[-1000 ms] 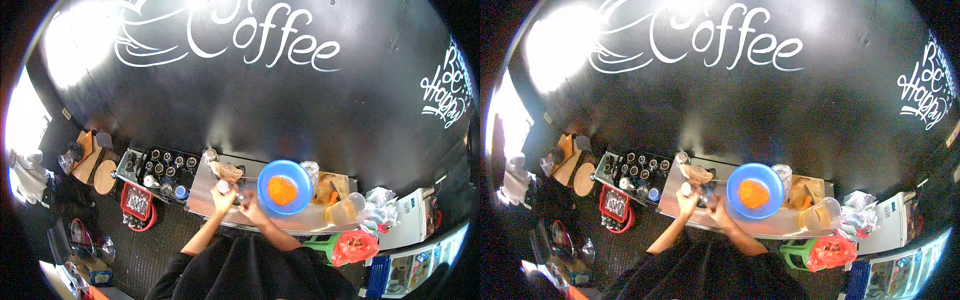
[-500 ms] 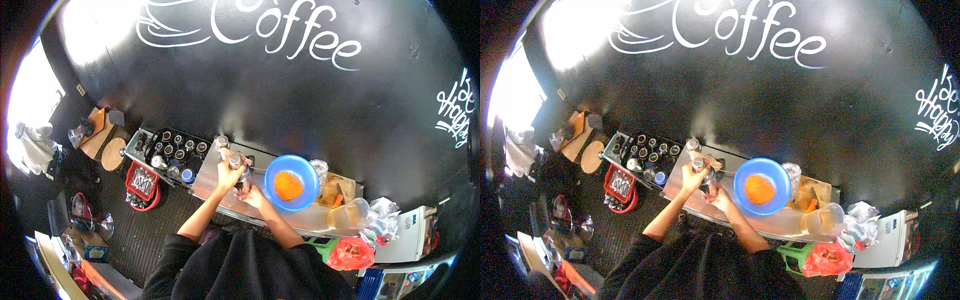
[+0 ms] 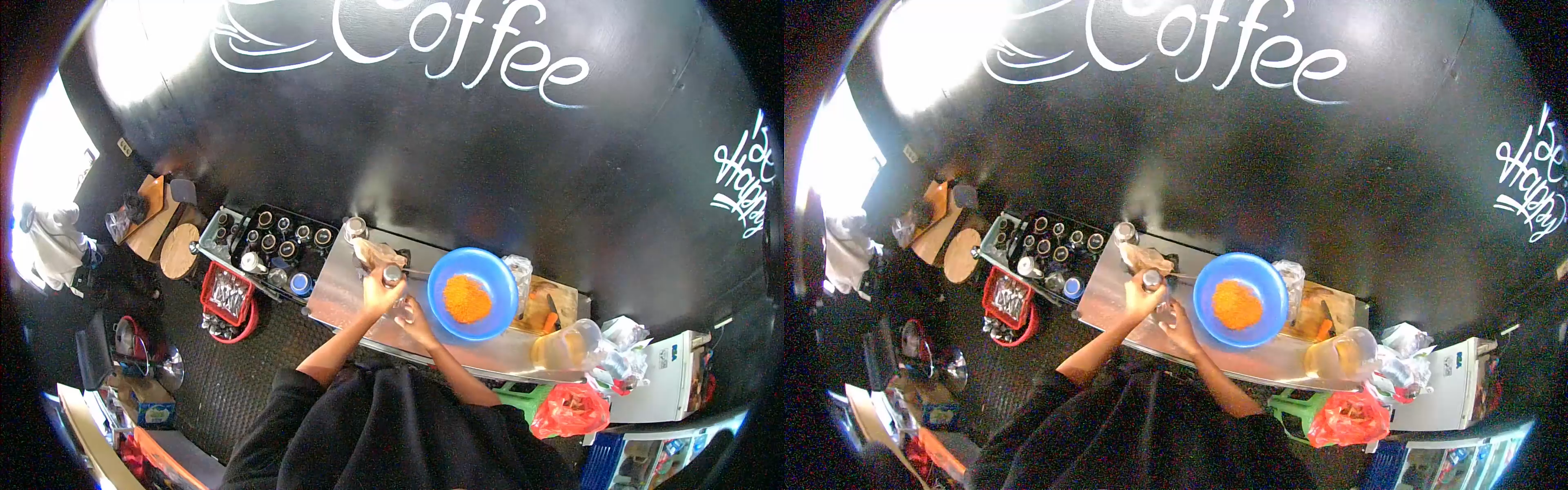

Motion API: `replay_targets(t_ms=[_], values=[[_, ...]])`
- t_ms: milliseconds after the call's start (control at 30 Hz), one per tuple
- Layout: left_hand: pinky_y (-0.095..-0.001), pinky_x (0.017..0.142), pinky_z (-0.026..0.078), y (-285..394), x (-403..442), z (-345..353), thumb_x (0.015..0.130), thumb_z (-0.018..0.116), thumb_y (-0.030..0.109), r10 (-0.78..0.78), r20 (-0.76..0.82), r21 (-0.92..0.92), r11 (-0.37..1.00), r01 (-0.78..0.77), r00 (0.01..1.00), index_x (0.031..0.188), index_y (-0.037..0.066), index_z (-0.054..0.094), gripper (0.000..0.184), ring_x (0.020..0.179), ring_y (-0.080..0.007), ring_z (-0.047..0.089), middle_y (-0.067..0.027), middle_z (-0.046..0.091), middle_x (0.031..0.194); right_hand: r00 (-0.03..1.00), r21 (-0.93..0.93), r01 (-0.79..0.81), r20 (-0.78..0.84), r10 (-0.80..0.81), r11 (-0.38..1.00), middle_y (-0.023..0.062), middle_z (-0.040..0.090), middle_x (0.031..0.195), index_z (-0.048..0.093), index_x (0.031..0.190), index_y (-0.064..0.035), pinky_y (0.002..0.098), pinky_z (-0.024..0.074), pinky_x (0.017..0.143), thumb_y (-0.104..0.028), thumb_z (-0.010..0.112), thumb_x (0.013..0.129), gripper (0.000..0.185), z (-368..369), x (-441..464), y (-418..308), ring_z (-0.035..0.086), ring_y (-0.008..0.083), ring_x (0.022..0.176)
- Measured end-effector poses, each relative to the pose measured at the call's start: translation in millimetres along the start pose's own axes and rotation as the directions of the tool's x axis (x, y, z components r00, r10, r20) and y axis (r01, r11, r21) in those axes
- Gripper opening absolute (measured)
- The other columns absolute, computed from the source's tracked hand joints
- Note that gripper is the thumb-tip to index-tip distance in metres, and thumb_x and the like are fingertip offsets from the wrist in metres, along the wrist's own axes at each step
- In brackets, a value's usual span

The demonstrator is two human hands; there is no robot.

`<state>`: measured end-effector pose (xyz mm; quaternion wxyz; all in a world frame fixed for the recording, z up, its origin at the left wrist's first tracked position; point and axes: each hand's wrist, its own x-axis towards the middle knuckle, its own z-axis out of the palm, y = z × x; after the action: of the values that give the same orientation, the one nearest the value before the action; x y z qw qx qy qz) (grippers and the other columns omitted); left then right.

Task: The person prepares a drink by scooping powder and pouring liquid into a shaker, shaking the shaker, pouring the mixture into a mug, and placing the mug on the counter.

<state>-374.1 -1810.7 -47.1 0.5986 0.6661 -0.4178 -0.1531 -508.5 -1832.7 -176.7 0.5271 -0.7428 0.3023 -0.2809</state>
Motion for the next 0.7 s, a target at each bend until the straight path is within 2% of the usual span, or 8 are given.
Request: replay_targets(t_ms=[100, 233, 333, 400, 533, 600, 667, 700], values=[[-0.0315, 0.068, 0.050, -16, -5, 11, 0.070, 0.070, 0.015, 0.148, 0.033, 0.038, 0.988, -0.150, 0.988, 0.088, 0.004, 0.063, 0.022, 0.073, -0.0170, 0.064, -0.0119, 0.065, 0.078, 0.984, 0.153, -0.164, -0.050, 0.173, 0.975, 0.0139, 0.045, 0.125, 0.031, 0.134, -0.0037, 0.0348, 0.0507, 0.085, -0.006, 0.065, 0.076, 0.067, 1, -2, -4, 0.047, 0.0252, 0.116], [-0.0373, 0.072, 0.049, -15, -12, 12, 0.070, 0.074, 0.023, 0.048, 0.165, -0.022, 0.999, -0.045, 0.985, 0.092, 0.004, 0.061, 0.032, 0.077, -0.0292, 0.063, -0.0141, 0.063, 0.085, 0.978, 0.176, -0.189, -0.056, 0.202, 0.966, 0.0114, 0.041, 0.128, 0.027, 0.136, -0.0060, 0.0371, 0.0484, 0.088, -0.004, 0.064, 0.077, 0.070, -8, 2, 0, 0.045, 0.0257, 0.118], [-0.0374, 0.076, 0.048, -14, -12, 12, 0.069, 0.075, 0.026, 0.165, 0.246, 0.043, 0.983, -0.181, 0.955, 0.092, 0.004, 0.061, 0.034, 0.083, -0.0287, 0.061, -0.0146, 0.062, 0.090, 0.981, 0.132, -0.185, -0.042, 0.192, 0.974, 0.0100, 0.037, 0.132, 0.024, 0.138, -0.0081, 0.0393, 0.0465, 0.091, -0.002, 0.063, 0.078, 0.072, -10, 1, 13, 0.042, 0.0264, 0.122], [-0.0373, 0.078, 0.047, -14, -11, 8, 0.069, 0.076, 0.027, 0.118, 0.275, 0.058, 0.989, -0.139, 0.954, 0.095, 0.005, 0.061, 0.037, 0.087, -0.0284, 0.060, -0.0147, 0.061, 0.094, 0.987, 0.077, -0.150, -0.053, 0.154, 0.986, 0.0104, 0.037, 0.132, 0.023, 0.138, -0.0079, 0.0394, 0.0466, 0.091, -0.001, 0.063, 0.078, 0.072, -11, -1, 15, 0.042, 0.0267, 0.122], [-0.0370, 0.082, 0.045, -8, -4, -4, 0.069, 0.075, 0.030, 0.181, 0.293, 0.001, 0.982, -0.190, 0.939, 0.107, 0.007, 0.059, 0.048, 0.095, -0.0278, 0.056, -0.0139, 0.060, 0.103, 0.978, 0.204, -0.165, -0.089, 0.187, 0.965, 0.0124, 0.041, 0.127, 0.026, 0.138, -0.0074, 0.0386, 0.0476, 0.090, -0.003, 0.065, 0.077, 0.073, -10, -9, -5, 0.046, 0.0260, 0.118], [-0.0386, 0.092, 0.040, -4, -3, -14, 0.073, 0.071, 0.030, 0.122, 0.336, -0.046, 0.992, -0.113, 0.934, 0.116, 0.007, 0.056, 0.051, 0.109, -0.0297, 0.051, -0.0140, 0.057, 0.111, 0.973, 0.227, -0.155, -0.134, 0.189, 0.962, 0.0143, 0.047, 0.121, 0.031, 0.136, -0.0065, 0.0371, 0.0486, 0.088, -0.005, 0.066, 0.076, 0.070, -13, -12, -19, 0.049, 0.0256, 0.113], [-0.0401, 0.101, 0.032, -8, 0, -23, 0.077, 0.066, 0.030, 0.258, 0.282, -0.024, 0.965, -0.262, 0.924, 0.118, 0.006, 0.054, 0.048, 0.121, -0.0320, 0.042, -0.0144, 0.055, 0.119, 0.949, 0.201, -0.197, -0.207, 0.238, 0.959, 0.0153, 0.045, 0.124, 0.030, 0.137, -0.0079, 0.0386, 0.0489, 0.086, -0.007, 0.066, 0.078, 0.070, -23, -14, -33, 0.049, 0.0260, 0.114], [-0.0413, 0.107, 0.024, 0, -1, -32, 0.082, 0.058, 0.029, 0.182, 0.281, -0.086, 0.983, -0.165, 0.942, 0.119, 0.005, 0.053, 0.044, 0.129, -0.0330, 0.033, -0.0148, 0.052, 0.125, 0.929, 0.177, -0.233, -0.251, 0.273, 0.956, 0.0160, 0.050, 0.121, 0.033, 0.137, -0.0079, 0.0376, 0.0467, 0.087, -0.006, 0.063, 0.080, 0.065, -31, -13, -55, 0.050, 0.0255, 0.113]])
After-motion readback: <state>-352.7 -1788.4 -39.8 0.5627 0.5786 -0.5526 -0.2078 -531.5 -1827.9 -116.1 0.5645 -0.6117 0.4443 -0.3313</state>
